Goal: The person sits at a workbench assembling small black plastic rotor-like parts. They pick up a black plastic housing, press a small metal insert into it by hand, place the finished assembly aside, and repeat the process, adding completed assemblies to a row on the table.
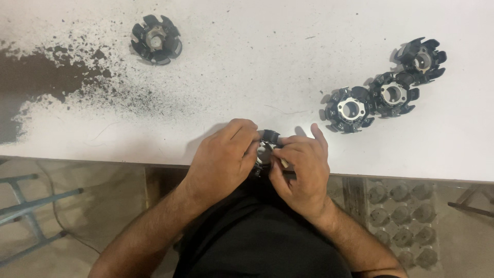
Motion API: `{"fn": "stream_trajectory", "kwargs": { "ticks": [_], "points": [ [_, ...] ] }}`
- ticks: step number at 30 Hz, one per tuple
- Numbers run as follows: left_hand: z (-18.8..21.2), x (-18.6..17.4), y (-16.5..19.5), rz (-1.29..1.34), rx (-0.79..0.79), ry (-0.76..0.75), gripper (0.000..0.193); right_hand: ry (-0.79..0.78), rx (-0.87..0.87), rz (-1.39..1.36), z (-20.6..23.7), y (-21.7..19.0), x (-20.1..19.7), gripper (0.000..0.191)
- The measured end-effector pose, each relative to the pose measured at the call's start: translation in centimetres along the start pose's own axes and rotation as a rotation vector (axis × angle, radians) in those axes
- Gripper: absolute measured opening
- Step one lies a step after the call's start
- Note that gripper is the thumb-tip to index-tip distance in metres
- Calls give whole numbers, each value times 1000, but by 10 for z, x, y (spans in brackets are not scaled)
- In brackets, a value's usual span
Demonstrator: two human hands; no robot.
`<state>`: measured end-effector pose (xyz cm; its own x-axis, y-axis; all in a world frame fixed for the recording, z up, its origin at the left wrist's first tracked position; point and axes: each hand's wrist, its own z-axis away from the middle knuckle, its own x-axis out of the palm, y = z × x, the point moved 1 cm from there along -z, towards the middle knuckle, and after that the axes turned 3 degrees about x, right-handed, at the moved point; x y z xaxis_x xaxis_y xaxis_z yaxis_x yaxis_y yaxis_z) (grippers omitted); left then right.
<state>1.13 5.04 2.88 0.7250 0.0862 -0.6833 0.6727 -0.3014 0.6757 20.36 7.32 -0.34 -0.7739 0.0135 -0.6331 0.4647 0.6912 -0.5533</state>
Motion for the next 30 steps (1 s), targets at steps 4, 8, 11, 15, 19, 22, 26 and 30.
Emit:
{"fn": "stream_trajectory", "kwargs": {
  "ticks": [4, 8, 11, 15, 19, 22, 26, 30],
  "points": [
    [3, -1, 1, 9, 9, 40, 19, -3, 8, 23, -1, 1, 1, 32],
    [4, 0, 0, 31, -15, 0, 19, -41, -11, 48, -2, 2, 1, 31],
    [3, 0, -2, 36, -12, -12, 20, 1, -33, 12, -2, 1, 1, 32],
    [7, 0, -2, 64, -43, -3, 17, -4, -47, 9, 1, -1, 3, 33],
    [6, -1, -1, 57, 16, 41, 18, 7, -53, 10, -3, -2, 5, 36],
    [7, 1, -1, 63, 1, 45, 17, -1, -62, 27, -4, -3, 5, 36],
    [9, 0, -1, 85, 3, 60, 17, -21, -64, 75, -6, -6, 3, 34],
    [16, -4, -1, 174, -76, 21, 11, -32, -27, 47, -10, -4, 2, 31]
  ]
}}
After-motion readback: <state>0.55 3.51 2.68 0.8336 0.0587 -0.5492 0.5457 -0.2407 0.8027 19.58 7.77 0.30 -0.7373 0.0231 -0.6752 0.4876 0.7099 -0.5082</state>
